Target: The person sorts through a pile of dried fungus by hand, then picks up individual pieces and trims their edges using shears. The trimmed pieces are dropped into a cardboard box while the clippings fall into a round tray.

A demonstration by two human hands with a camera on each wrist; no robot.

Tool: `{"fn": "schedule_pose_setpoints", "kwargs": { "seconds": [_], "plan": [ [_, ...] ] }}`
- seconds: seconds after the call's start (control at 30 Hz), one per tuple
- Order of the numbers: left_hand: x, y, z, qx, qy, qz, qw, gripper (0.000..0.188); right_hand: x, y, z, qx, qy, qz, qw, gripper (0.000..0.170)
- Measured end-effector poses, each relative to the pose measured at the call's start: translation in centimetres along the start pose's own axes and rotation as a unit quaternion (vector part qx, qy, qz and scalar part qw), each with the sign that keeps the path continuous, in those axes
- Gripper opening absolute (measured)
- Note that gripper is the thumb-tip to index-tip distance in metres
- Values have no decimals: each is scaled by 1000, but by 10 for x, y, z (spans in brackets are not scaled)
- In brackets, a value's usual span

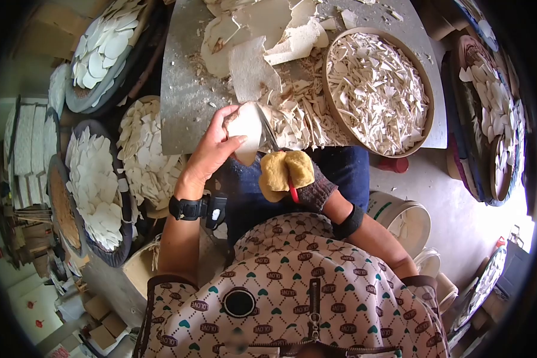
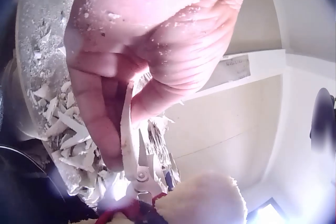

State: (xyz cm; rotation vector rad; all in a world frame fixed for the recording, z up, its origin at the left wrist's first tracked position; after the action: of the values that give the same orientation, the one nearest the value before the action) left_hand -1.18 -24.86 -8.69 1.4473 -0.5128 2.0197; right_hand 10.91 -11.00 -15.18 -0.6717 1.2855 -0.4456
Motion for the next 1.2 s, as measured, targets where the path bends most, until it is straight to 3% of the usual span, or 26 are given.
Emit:
{"fn": "schedule_pose_setpoints", "kwargs": {
  "seconds": [0.13, 0.2, 0.23, 0.3, 0.4, 0.43, 0.47, 0.53, 0.63, 0.67, 0.7, 0.73, 0.87, 1.0, 1.03, 1.1, 1.2],
  "plan": [
    [-3, 2, -2, -48, -66, -5, 997, 56, -4, -5, -4, -36, 14, -6, 999, 35],
    [9, 1, 3, -40, -43, -31, 998, 57, -5, -4, -7, -54, 12, -16, 998, 34],
    [13, 1, 6, -36, -32, -44, 998, 57, -3, -4, -7, -59, -7, -101, 993, 32],
    [12, 7, 8, 64, -29, 29, 997, 56, -2, -3, -12, -74, -38, -264, 961, 28],
    [-1, 18, 10, 216, -72, 77, 971, 48, 14, 8, -18, -40, -91, -268, 958, 26],
    [-5, 16, 8, 245, -91, 94, 961, 44, 20, 15, -21, -27, -90, -227, 969, 25],
    [-7, 16, 7, 275, -108, 112, 949, 41, 16, 16, -24, -39, -64, -107, 991, 24],
    [-7, 20, 4, 277, -99, 133, 946, 38, 9, 16, -29, -59, -11, 135, 989, 23],
    [-4, 25, 3, 282, -90, 145, 944, 35, -2, 10, -32, -47, -16, 238, 970, 22],
    [0, 27, 3, 284, -90, 145, 943, 34, 1, 8, -32, -52, -45, 47, 997, 22],
    [4, 27, 3, 284, -96, 148, 943, 34, 3, 7, -33, -55, -73, -146, 985, 22],
    [7, 27, 3, 277, -92, 143, 946, 34, 4, 5, -33, -55, -98, -332, 936, 22],
    [11, 25, 6, 237, -76, 121, 961, 33, 0, -4, -29, -91, -1, -123, 988, 22],
    [10, 26, 12, 172, -31, 100, 979, 38, -1, -6, -22, -99, 7, -20, 995, 21],
    [8, 25, 13, 190, -41, 115, 974, 40, 8, -8, -20, -74, -68, -286, 953, 20],
    [-2, 20, 14, 223, -62, 141, 962, 45, 11, -8, -17, -94, -11, -230, 968, 21],
    [-15, 11, 14, 317, -86, 156, 932, 49, 12, -5, -6, -28, -22, -94, 995, 22]
  ]
}}
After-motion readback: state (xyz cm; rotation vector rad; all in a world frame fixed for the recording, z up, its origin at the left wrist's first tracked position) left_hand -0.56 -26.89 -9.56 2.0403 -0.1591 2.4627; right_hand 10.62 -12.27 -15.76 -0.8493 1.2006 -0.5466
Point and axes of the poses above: each hand's wrist, its own z-axis away from the middle knuckle, its own y-axis out of the back of the hand, x = y × z, the point moved 4 cm from there along -z, towards the middle knuckle, and after that the axes turned 6 degrees about -z, right-handed, at the moved point
